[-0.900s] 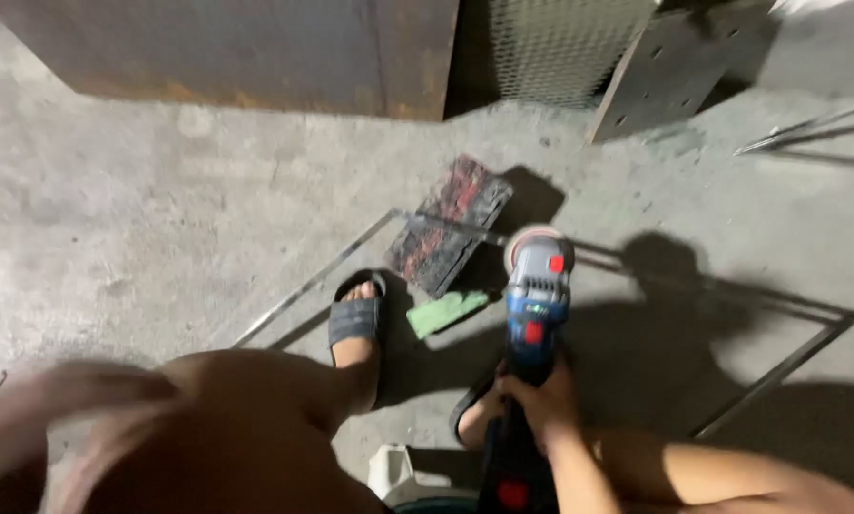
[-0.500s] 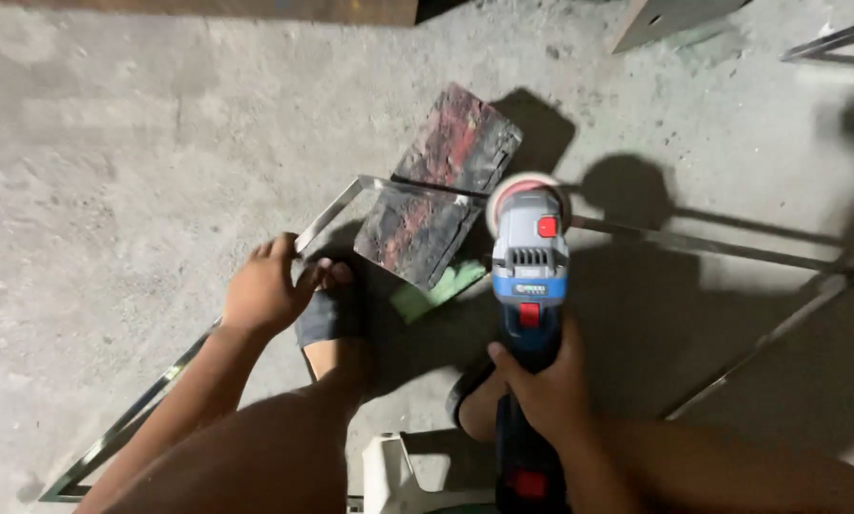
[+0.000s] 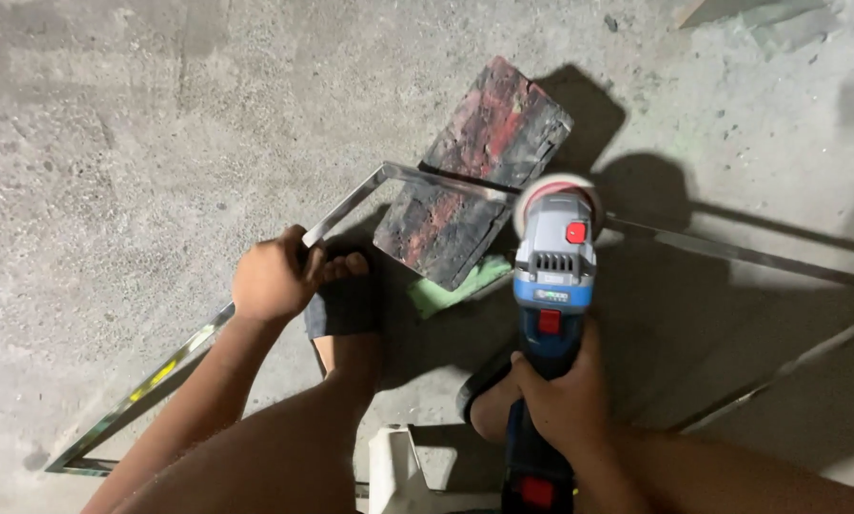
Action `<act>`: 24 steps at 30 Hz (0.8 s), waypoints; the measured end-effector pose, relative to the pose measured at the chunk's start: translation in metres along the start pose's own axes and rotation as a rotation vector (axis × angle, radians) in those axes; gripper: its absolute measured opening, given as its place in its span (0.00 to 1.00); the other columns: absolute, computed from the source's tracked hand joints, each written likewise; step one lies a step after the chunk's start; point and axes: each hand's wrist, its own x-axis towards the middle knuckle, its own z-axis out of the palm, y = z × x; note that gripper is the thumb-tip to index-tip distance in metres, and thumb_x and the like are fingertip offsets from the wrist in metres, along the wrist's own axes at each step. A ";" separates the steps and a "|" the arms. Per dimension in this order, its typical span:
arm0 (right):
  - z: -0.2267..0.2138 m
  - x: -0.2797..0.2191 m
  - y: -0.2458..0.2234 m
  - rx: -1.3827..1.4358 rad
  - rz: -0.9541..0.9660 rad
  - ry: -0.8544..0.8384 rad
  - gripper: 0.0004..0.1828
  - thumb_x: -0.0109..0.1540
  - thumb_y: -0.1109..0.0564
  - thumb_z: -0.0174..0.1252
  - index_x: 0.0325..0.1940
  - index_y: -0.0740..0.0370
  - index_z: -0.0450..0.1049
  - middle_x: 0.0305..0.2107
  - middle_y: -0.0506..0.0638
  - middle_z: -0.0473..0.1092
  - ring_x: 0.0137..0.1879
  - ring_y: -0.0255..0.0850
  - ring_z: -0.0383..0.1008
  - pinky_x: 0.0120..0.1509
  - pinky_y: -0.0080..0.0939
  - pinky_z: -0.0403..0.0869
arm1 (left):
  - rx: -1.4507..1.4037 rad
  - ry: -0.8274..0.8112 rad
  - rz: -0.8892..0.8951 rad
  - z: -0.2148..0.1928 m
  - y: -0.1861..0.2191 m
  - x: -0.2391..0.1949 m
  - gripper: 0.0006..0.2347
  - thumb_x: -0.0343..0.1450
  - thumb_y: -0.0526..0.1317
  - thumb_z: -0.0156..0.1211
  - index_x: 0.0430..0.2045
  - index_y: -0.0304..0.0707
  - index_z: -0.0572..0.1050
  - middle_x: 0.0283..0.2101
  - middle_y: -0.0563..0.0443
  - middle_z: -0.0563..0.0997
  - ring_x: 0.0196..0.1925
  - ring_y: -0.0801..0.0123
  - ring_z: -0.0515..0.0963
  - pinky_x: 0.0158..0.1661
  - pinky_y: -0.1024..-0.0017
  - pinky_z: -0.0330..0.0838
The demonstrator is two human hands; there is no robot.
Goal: Grinding the edges and joints of a rectangular metal frame using a handheld angle grinder.
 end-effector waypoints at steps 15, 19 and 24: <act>0.005 -0.001 0.002 0.041 -0.067 -0.029 0.27 0.49 0.57 0.67 0.52 0.54 0.69 0.34 0.49 0.73 0.40 0.43 0.75 0.47 0.44 0.72 | -0.023 0.098 0.069 0.005 -0.003 -0.005 0.11 0.72 0.48 0.56 0.27 0.42 0.73 0.25 0.51 0.83 0.22 0.53 0.80 0.23 0.58 0.74; 0.008 0.002 0.012 0.091 -0.124 0.048 0.34 0.47 0.56 0.67 0.57 0.55 0.69 0.37 0.49 0.75 0.41 0.42 0.75 0.51 0.42 0.72 | -0.016 0.140 0.069 0.010 -0.007 -0.004 0.12 0.71 0.49 0.57 0.24 0.43 0.71 0.21 0.51 0.80 0.20 0.54 0.78 0.23 0.58 0.72; -0.003 0.003 0.001 0.008 0.037 0.079 0.28 0.50 0.55 0.68 0.53 0.54 0.69 0.41 0.52 0.74 0.48 0.48 0.77 0.53 0.51 0.72 | -0.019 0.174 0.117 0.013 -0.009 -0.005 0.12 0.71 0.49 0.55 0.23 0.42 0.70 0.21 0.52 0.80 0.18 0.56 0.77 0.20 0.60 0.71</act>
